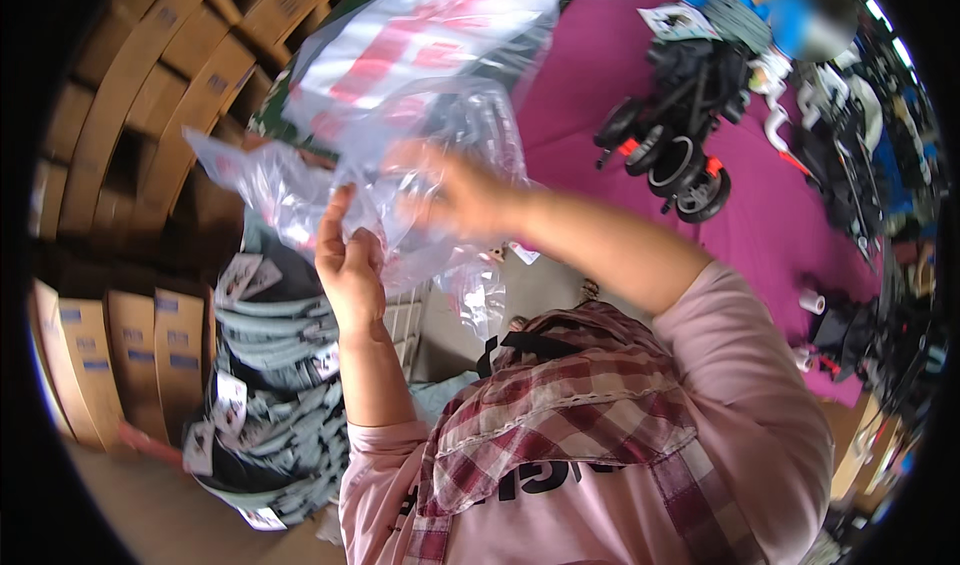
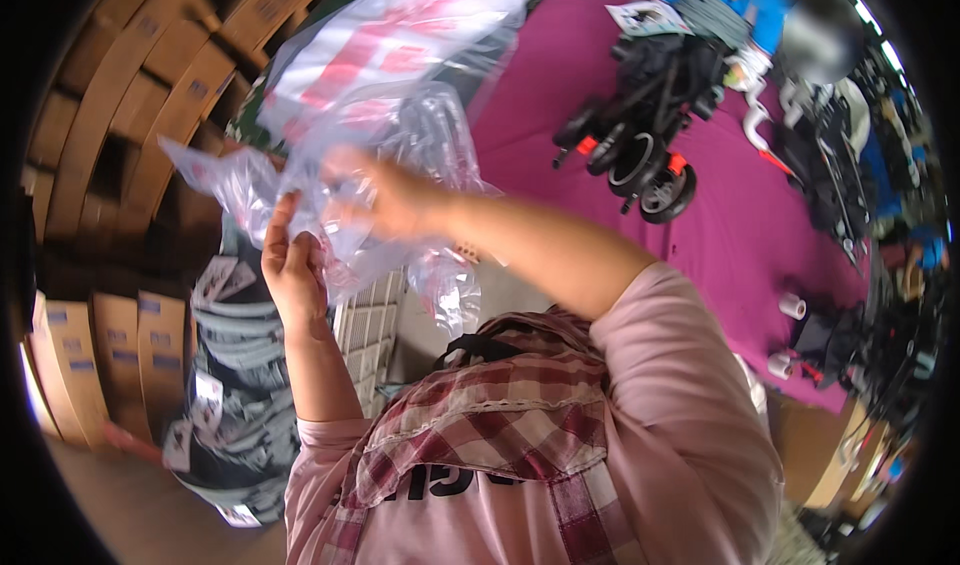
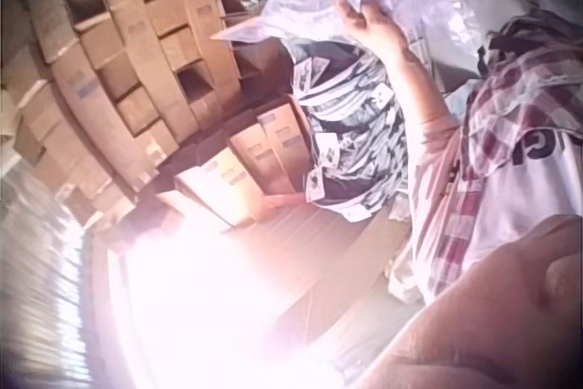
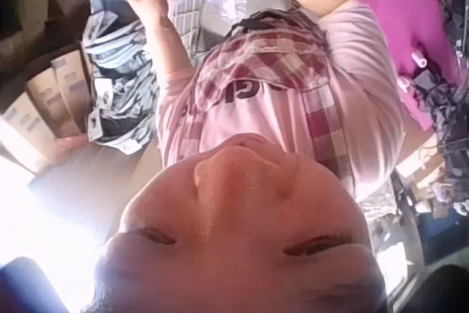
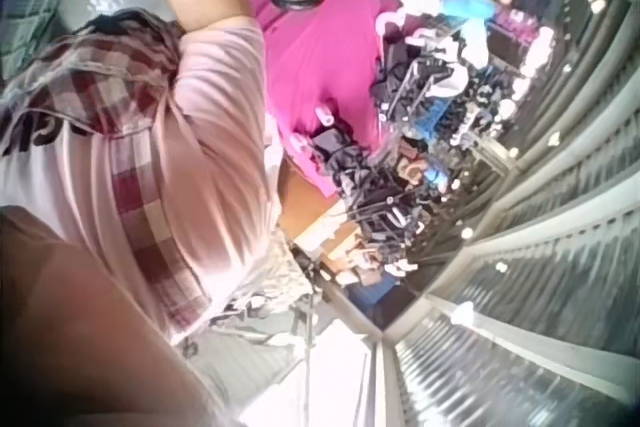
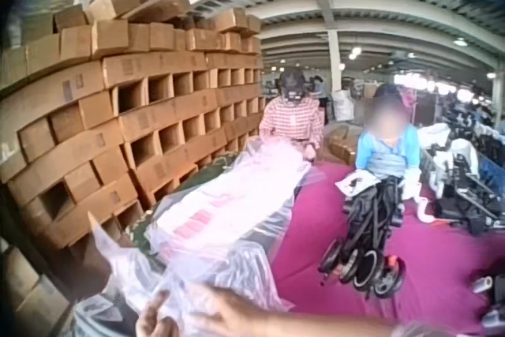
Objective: The person assembles baby strollers by attaching wheels to the frame and placing the seat onto the chassis. They then place the assembled stroller into a clear plastic bag and set it aside. The process is repeated for multiple units.
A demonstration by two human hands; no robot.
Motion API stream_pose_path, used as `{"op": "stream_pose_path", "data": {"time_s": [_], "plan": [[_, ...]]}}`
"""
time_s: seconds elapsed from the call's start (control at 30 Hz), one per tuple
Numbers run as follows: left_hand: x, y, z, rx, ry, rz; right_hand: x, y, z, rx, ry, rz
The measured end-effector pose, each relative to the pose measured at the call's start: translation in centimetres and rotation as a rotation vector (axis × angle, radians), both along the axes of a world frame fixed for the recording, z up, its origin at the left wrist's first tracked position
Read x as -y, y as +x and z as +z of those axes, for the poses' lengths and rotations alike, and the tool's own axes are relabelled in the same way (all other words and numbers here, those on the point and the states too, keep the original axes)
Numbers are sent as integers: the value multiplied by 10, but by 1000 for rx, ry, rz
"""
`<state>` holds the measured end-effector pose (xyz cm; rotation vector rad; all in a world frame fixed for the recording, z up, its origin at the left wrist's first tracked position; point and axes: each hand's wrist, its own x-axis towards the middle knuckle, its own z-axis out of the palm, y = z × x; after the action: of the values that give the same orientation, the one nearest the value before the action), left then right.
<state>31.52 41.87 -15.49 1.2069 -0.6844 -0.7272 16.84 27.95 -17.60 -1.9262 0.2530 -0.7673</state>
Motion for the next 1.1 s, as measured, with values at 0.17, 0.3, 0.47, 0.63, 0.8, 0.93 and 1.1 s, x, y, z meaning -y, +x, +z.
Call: {"op": "stream_pose_path", "data": {"time_s": [0.17, 0.3, 0.47, 0.63, 0.8, 0.93, 1.1], "plan": [[93, -41, -2, -73, -29, -79, -23, -84, -79, -765, -301, 203], [167, -101, -17, -17, 78, -254, 23, -203, -121, -726, -316, -264], [272, -209, -38, 44, 340, -443, 32, -344, -177, -606, 97, -277], [367, -323, -38, 99, 479, -507, 64, -475, -135, -416, 400, -366], [503, -396, -64, 122, 390, -570, 203, -565, -150, -204, 451, -409], [598, -441, -71, 47, 387, -419, 325, -638, -154, -283, 392, -666], [616, -515, -26, 310, 207, -567, 450, -728, -189, -344, -37, -1343]]}}
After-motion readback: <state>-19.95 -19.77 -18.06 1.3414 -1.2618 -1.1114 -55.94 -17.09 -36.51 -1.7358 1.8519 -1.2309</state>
